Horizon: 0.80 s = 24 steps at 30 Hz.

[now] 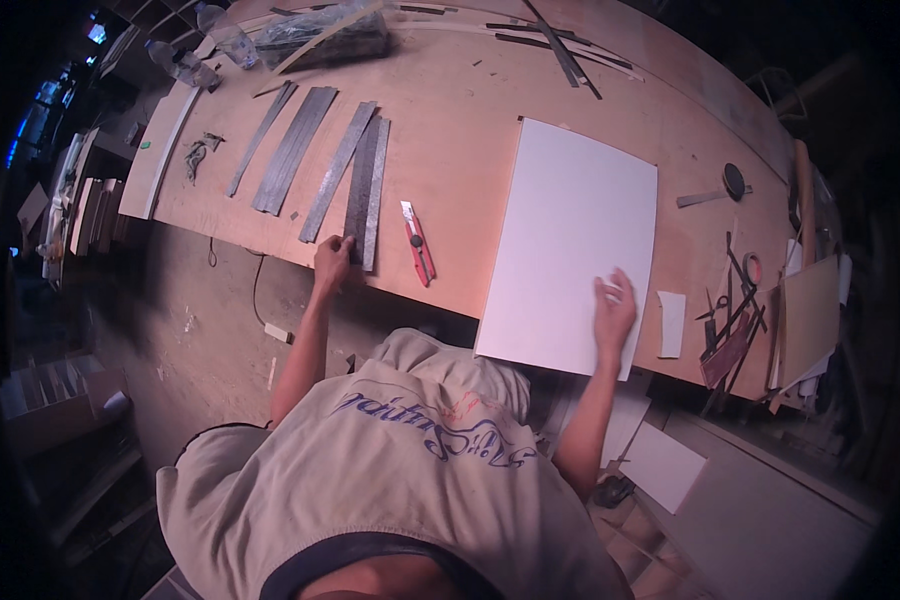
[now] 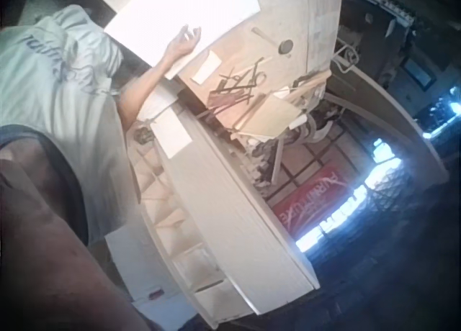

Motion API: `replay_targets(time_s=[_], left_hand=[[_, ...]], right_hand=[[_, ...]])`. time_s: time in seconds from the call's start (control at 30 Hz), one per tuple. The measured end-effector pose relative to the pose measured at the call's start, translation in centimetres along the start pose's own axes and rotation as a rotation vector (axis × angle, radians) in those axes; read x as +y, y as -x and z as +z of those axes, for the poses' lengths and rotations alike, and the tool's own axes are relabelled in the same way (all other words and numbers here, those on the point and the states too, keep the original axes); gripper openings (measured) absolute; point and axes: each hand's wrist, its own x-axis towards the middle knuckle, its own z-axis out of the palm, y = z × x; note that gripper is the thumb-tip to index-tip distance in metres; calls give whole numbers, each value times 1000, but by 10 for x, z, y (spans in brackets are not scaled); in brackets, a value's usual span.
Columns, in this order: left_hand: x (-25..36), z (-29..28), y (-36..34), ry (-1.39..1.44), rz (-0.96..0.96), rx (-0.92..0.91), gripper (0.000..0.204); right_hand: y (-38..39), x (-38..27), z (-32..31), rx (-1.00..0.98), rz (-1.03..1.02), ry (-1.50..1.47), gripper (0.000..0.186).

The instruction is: The person handles a white panel on a workbench, uses a utility knife to trim along the edge of the panel, and moves wooden strips on the table.

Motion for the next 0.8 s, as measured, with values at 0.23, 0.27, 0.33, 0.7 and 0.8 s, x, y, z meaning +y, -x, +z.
replay_targets(time_s=[0.23, 0.27, 0.33, 0.7, 0.8], left_hand=[[24, 0, 50, 946, -82, -417, 19], [26, 2, 59, 999, -75, -438, 17], [27, 2, 73, 1056, -67, -504, 15], [25, 0, 65, 1148, -125, -549, 16], [20, -7, 55, 1156, -133, -525, 17]], right_hand=[[78, -99, 190, -657, 135, -310, 37], [82, -105, 207, -693, 177, -362, 35], [90, -110, 231, -746, 256, -450, 30], [86, -104, 270, -681, 378, -526, 11], [63, -99, 262, -563, 369, -319, 15]])
